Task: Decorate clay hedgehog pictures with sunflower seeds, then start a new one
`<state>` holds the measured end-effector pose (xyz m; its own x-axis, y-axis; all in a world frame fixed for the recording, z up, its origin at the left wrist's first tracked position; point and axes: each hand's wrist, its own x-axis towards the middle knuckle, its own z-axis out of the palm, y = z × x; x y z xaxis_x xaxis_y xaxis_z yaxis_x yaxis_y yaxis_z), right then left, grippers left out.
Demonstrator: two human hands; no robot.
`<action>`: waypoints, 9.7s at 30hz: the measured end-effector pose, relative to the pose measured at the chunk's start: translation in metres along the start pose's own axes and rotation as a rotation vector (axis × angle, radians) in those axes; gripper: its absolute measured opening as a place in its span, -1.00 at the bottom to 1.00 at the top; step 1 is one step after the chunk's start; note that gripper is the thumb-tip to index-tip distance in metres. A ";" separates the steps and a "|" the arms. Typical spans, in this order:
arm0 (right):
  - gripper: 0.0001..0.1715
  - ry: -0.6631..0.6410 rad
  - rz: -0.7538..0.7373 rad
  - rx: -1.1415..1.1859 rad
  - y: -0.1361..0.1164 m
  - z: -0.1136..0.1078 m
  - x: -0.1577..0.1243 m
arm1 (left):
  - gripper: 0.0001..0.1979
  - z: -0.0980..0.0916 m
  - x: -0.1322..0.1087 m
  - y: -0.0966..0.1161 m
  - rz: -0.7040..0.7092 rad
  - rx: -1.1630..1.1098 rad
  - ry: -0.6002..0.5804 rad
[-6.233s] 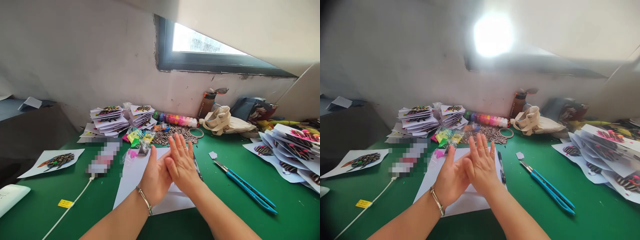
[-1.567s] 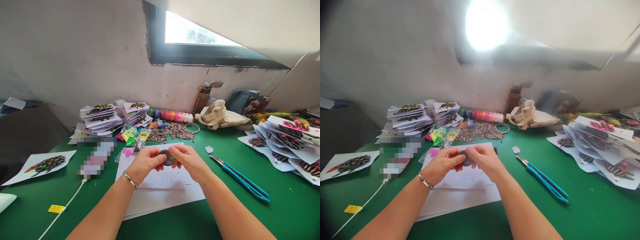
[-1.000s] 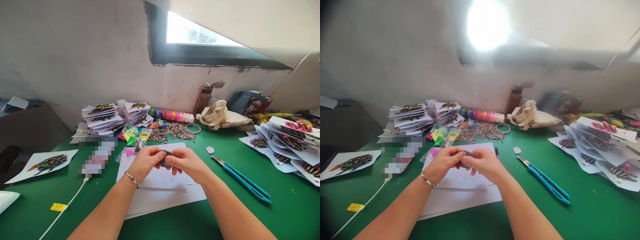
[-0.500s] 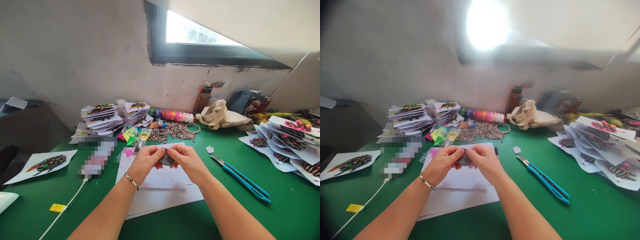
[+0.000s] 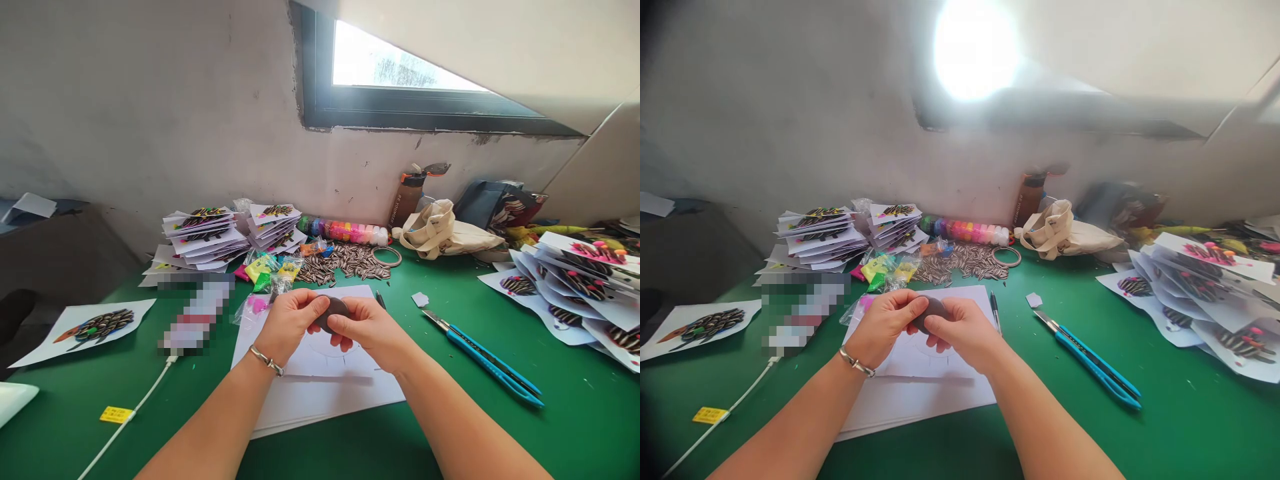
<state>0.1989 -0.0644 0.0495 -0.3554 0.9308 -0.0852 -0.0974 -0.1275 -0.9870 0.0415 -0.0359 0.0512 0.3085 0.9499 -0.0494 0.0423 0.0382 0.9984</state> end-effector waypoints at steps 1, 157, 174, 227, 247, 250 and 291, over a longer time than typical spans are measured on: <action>-0.76 0.004 0.014 -0.005 0.000 -0.001 0.000 | -0.73 0.000 0.000 0.000 0.006 -0.002 0.007; -0.71 0.348 0.014 -0.801 0.040 -0.009 0.002 | -0.79 -0.036 -0.004 -0.021 -0.130 0.677 -0.009; -0.75 0.326 0.127 -0.331 0.029 0.008 0.004 | -0.71 -0.034 0.001 -0.032 -0.064 0.818 -0.053; -0.82 0.360 0.125 -1.012 0.042 -0.002 0.006 | -0.77 -0.030 0.003 -0.036 -0.092 0.989 -0.053; -0.74 0.278 0.184 -1.046 0.029 -0.024 -0.008 | -0.72 -0.028 0.003 -0.035 -0.126 1.045 -0.072; -0.75 0.285 0.200 -1.064 0.030 -0.025 -0.008 | -0.72 -0.029 0.003 -0.035 -0.117 1.050 -0.072; -0.57 0.158 0.001 -1.525 0.040 -0.016 -0.043 | -0.73 -0.027 0.003 -0.032 -0.112 1.063 -0.067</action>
<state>0.2250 -0.1042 0.0120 -0.2457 0.9693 -0.0020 0.9547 0.2416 -0.1737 0.0153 -0.0260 0.0196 0.3017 0.9375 -0.1733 0.8700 -0.1963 0.4523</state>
